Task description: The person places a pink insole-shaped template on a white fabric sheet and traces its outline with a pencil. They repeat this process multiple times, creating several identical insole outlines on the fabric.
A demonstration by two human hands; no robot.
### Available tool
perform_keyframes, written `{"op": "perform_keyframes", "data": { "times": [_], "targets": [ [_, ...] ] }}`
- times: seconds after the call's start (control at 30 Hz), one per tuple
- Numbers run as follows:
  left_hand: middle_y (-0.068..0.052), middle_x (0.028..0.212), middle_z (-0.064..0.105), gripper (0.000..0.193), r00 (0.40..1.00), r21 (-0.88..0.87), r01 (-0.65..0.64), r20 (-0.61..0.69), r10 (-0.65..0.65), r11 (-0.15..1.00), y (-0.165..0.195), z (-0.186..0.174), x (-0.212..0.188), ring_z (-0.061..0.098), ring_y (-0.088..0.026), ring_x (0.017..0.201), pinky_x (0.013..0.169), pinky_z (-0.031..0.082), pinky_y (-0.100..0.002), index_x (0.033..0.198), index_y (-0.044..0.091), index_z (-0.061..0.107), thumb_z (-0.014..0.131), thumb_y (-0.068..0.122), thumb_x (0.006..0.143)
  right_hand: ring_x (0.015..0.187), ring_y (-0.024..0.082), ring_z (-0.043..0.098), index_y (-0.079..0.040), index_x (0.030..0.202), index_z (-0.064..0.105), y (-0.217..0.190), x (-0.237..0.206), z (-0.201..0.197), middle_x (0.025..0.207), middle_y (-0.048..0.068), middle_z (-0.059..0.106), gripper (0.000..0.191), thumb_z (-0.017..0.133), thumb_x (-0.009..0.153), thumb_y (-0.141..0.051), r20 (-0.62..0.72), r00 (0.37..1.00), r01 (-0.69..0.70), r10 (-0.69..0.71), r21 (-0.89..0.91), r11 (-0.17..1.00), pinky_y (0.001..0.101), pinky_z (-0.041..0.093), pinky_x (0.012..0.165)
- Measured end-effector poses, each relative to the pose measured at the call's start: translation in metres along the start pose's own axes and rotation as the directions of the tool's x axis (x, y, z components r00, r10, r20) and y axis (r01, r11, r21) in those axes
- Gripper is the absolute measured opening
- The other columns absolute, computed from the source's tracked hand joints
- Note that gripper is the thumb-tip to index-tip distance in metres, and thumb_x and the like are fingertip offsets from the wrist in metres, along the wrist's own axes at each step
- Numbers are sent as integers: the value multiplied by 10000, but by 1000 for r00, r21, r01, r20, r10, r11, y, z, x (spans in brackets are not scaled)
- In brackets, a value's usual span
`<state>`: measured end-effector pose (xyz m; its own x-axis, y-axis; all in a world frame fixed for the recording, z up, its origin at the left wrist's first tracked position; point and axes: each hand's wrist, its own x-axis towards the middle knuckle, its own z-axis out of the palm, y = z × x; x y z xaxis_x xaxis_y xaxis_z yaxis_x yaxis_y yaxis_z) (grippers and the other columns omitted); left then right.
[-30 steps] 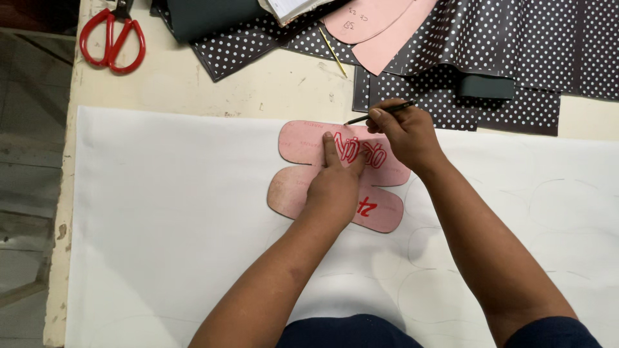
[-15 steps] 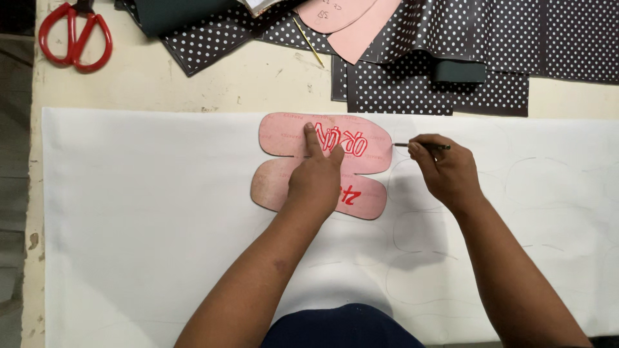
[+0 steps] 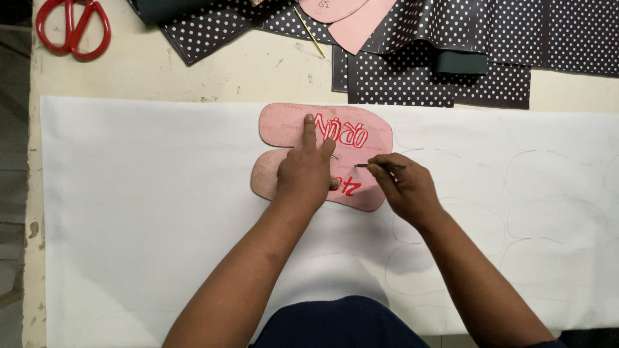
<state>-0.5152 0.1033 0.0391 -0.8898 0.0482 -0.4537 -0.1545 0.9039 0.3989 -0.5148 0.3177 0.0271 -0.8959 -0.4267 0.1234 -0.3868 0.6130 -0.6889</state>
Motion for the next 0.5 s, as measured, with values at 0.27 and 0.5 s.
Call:
{"op": "perform_keyframes", "data": {
  "times": [0.27, 0.5],
  "targets": [
    [-119, 1676, 77, 832, 996, -47, -73, -61, 70, 996, -22, 14, -5, 660, -336, 1038, 826, 575, -423, 1419, 263, 495, 902, 378, 703, 705, 233, 676, -37, 1032, 664, -10, -64, -22, 848, 96, 701, 102, 697, 978, -117, -47, 996, -89, 81, -217, 972, 330, 531, 630],
    [-10, 1726, 39, 766, 989, -152, -115, 79, 128, 982, -44, 2, 1, 684, -296, 1098, 868, 572, -406, 1449, 295, 520, 734, -19, 785, 754, 251, 682, -66, 1034, 670, -25, -80, -7, 880, 73, 710, 99, 706, 945, -90, 49, 997, 61, -53, -181, 982, 360, 543, 657]
  ]
}}
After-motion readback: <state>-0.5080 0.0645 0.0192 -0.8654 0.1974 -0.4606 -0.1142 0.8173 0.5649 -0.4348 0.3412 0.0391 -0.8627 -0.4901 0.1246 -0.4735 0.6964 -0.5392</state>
